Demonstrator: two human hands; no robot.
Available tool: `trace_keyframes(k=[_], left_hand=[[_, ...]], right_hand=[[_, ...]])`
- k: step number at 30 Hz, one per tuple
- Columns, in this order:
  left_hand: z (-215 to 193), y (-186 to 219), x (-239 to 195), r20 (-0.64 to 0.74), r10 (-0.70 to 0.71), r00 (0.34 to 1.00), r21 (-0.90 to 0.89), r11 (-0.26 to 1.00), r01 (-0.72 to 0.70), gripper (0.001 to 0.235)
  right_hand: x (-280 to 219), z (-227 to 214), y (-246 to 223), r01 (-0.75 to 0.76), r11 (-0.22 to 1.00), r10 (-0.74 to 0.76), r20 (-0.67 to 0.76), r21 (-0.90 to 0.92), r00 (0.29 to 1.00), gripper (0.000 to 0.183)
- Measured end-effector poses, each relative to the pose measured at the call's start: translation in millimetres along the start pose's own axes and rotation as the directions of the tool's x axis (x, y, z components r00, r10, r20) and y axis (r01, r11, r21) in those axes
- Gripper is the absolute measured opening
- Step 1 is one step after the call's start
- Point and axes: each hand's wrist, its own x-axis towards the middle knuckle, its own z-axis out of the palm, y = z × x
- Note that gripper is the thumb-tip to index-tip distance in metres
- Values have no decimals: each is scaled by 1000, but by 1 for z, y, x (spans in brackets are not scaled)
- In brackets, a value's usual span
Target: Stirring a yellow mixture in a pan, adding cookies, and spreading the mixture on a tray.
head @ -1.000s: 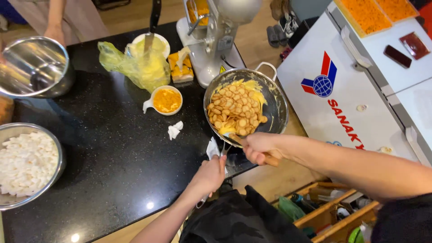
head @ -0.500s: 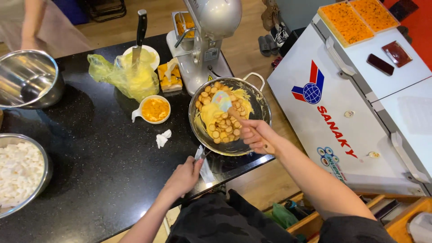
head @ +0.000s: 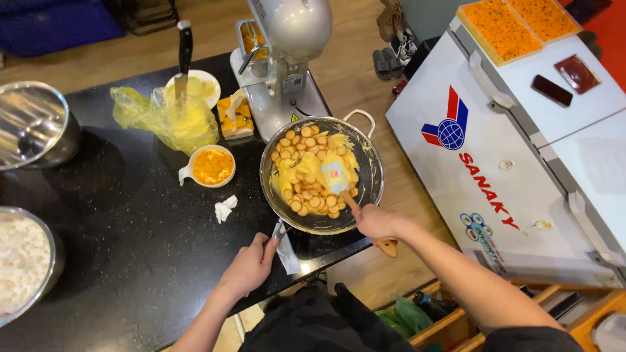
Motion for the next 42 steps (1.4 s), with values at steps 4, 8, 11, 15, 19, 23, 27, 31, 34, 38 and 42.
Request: trace_keyframes(k=[4,8,11,15,19,23,27,31,34,38,42], left_hand=[[2,-12,7,-62,53,997,5,999,-53,52],[-2,-12,0,-107,43,993,45,998,-38,56],[-8,-8,-14,-136,22,990,159,987,0,72],[-8,-5,-21,-158,-10,987,253,966,50,81],[-8,-8,-17,-231,-37,972,288,952,104,80],[-14,-8,-19,-228,-47,973,321,939,121,80],[-15,-9,-15,-222,-52,974,334,934,126,78],[-18,-8,-16,-223,-34,974,336,935,110,75],[-20,-7,-15,-218,-25,976,313,945,94,77],[-16,-12,-7,-210,-14,978,324,943,83,77],[-15,-5,-11,-212,-42,976,338,934,114,70]], right_hand=[[0,-14,24,255,965,-227,278,-67,933,122],[-75,-71,19,132,983,-146,105,129,984,60],[-99,-93,-13,170,973,-148,-143,158,979,61],[14,-46,-4,320,947,-309,-173,38,935,66],[70,25,-8,343,900,-381,-104,-268,919,80],[63,25,21,340,888,-378,-70,-311,923,77],[-16,-2,19,282,864,-319,-21,-418,947,71],[-129,-59,-35,102,839,-198,-124,-534,972,84],[-151,-79,-51,84,931,-176,-235,-355,956,80],[-29,-64,-19,91,968,-159,-289,-235,944,65],[49,-6,-2,200,963,-173,-154,182,973,54]])
